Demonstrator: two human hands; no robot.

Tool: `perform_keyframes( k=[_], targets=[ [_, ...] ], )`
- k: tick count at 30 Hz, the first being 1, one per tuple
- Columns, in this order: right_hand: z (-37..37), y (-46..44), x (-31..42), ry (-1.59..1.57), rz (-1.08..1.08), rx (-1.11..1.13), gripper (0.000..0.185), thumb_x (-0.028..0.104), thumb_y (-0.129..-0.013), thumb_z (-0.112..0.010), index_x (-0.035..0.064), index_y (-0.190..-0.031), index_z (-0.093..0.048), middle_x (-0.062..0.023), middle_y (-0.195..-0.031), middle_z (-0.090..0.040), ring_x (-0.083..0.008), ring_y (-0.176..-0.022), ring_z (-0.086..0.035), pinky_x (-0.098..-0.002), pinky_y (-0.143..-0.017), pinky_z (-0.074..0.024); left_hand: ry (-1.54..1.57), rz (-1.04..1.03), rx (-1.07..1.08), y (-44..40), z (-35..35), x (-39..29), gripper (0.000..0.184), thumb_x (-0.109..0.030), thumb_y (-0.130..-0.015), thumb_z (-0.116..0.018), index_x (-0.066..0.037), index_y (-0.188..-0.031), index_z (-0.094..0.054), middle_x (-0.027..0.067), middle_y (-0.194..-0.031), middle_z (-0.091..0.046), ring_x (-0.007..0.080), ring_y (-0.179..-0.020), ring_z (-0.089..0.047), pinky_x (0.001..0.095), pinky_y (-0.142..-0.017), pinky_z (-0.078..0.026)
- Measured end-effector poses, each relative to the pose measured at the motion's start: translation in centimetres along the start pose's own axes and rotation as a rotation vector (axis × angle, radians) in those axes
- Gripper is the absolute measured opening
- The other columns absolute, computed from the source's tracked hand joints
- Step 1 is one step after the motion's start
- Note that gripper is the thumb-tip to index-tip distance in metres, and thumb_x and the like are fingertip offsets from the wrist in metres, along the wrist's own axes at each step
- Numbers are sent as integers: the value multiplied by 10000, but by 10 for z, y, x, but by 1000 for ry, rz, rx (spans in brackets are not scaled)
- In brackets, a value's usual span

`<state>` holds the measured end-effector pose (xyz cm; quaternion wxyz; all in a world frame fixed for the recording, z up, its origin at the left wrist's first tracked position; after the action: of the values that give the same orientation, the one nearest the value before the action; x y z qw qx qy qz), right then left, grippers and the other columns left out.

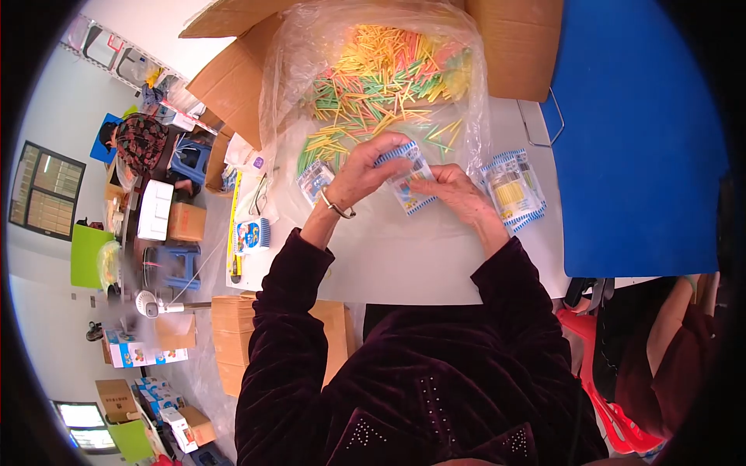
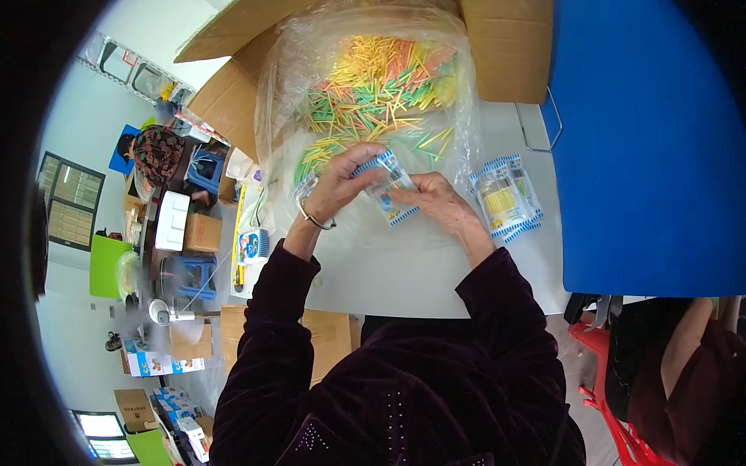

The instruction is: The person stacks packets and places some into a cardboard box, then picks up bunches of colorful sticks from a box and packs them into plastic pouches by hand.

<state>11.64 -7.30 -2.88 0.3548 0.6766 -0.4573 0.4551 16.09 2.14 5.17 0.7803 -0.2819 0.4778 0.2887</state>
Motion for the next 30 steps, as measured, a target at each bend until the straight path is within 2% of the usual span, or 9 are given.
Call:
perform_keyframes(
  k=[2,4,6,7,9,12,19,28,30],
  targets=[
    [0,-2,-2,47,-3,25,248,192,-835,-643,25,-1019,-655,-27,-913,-661,-64,-858,-567,-223,-807,-420,117,5,48,-1,7,11,241,-66,-853,-593,-18,-1086,-560,4,-960,-571,77,-866,-543,228,-759,-453],
    [8,-2,1,36,11,-61,234,195,-835,-642,30,-999,-665,-13,-891,-660,-56,-832,-559,-219,-793,-411,-174,-84,-125,-9,60,20,229,-93,-819,-630,-24,-1031,-576,62,-904,-621,123,-808,-584,235,-694,-466],
    [12,1,4,27,9,-109,231,204,-836,-642,31,-987,-669,-5,-883,-659,-52,-820,-552,-215,-787,-403,-628,86,-212,-5,105,45,180,-43,-776,-614,-18,-951,-583,106,-911,-626,218,-818,-615,284,-698,-480],
    [14,1,6,19,10,-153,229,212,-838,-641,32,-976,-673,2,-874,-657,-48,-809,-545,-212,-781,-395,-631,86,-213,-4,122,62,180,-43,-776,-614,-18,-951,-583,106,-911,-626,218,-818,-615,284,-698,-480],
    [15,1,10,36,20,-178,232,221,-839,-641,33,-971,-675,6,-867,-656,-45,-806,-538,-212,-783,-387,-1215,-7,-150,-8,136,93,133,-7,-745,-547,-13,-876,-569,141,-925,-617,307,-853,-598,360,-713,-485],
    [23,0,5,27,38,-210,239,234,-840,-642,33,-965,-676,6,-861,-655,-47,-816,-534,-218,-797,-378,-1384,11,-59,-14,132,113,147,10,-720,-488,-16,-845,-560,136,-907,-612,336,-873,-577,414,-728,-480],
    [20,0,5,-22,34,-202,258,252,-839,-645,28,-963,-674,-7,-887,-658,-61,-853,-546,-239,-833,-380,-1478,-1,28,-26,129,127,169,-4,-728,-488,-31,-871,-572,147,-900,-619,331,-872,-584,407,-719,-489],
    [21,-4,0,20,17,-195,275,286,-847,-633,37,-953,-683,15,-875,-657,-41,-818,-520,-228,-796,-368,-1181,-26,-211,-13,135,85,246,-43,-722,-583,-74,-966,-572,167,-774,-609,349,-762,-599,436,-622,-480],
    [24,-4,0,14,38,-221,271,287,-842,-639,31,-921,-687,10,-833,-654,-37,-773,-525,-216,-756,-383,-946,84,-381,-9,139,73,297,-50,-741,-619,-82,-1031,-564,169,-771,-615,314,-722,-606,374,-616,-468]
  ],
)
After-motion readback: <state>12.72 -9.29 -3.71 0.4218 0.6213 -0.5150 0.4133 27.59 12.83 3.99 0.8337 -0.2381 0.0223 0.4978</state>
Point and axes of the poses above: each hand's wrist, its own y-axis away from the middle knuckle, its own z-axis out of the back of the hand, x = y × z, the point moved 9 cm from there along -y, towards the middle knuckle
